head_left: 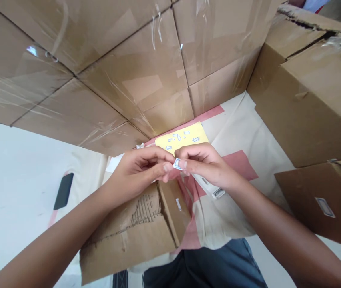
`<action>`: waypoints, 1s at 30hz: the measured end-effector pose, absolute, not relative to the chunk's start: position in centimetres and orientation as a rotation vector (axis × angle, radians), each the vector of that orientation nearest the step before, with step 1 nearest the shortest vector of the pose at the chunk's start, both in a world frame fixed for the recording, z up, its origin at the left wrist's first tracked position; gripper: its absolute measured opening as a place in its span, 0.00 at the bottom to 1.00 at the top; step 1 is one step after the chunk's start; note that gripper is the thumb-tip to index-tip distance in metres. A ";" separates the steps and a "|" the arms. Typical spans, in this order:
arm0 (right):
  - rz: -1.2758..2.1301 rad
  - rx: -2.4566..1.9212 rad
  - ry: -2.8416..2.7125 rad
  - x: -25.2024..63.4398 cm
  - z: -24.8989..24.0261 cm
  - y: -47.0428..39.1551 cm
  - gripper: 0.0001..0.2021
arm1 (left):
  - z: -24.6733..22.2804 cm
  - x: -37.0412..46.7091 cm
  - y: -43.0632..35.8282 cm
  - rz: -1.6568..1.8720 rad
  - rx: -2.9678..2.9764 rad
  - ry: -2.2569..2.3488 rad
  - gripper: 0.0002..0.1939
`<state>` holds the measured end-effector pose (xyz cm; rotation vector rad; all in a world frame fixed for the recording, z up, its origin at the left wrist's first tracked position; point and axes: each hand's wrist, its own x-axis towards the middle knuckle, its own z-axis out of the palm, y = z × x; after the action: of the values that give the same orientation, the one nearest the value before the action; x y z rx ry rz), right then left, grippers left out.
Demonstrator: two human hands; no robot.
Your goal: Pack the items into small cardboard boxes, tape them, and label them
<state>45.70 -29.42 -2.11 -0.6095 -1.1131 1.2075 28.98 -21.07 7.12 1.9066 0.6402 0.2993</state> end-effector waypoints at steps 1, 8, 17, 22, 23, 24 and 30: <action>1.221 -0.597 -1.108 45.7 -2.1 -29.4 0.19 | 7.1 29.0 -21.1 0.301 1.898 0.640 0.12; 1.242 -0.593 -1.104 45.6 -2.1 -29.3 0.18 | 6.9 29.1 -21.1 0.300 1.881 0.618 0.15; 1.172 -0.630 -1.162 45.6 -2.2 -29.2 0.19 | 7.6 28.8 -21.1 0.244 1.963 0.629 0.08; 1.144 -0.647 -1.248 45.5 -2.1 -29.1 0.16 | 7.5 28.6 -21.3 0.206 2.047 0.552 0.08; 1.110 -0.678 -1.265 45.4 -2.1 -29.1 0.14 | 7.5 28.5 -21.3 0.212 2.098 0.540 0.09; 1.063 -0.724 -1.267 45.4 -2.1 -29.1 0.11 | 7.4 28.4 -21.4 0.224 2.162 0.528 0.09; 0.825 -0.883 -1.297 45.4 -2.2 -29.3 0.10 | 7.2 27.8 -21.4 0.338 2.636 0.447 0.05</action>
<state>45.45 -29.28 -2.17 -0.8830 -1.2966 0.8250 27.80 -21.44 7.18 2.6361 0.4469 0.3381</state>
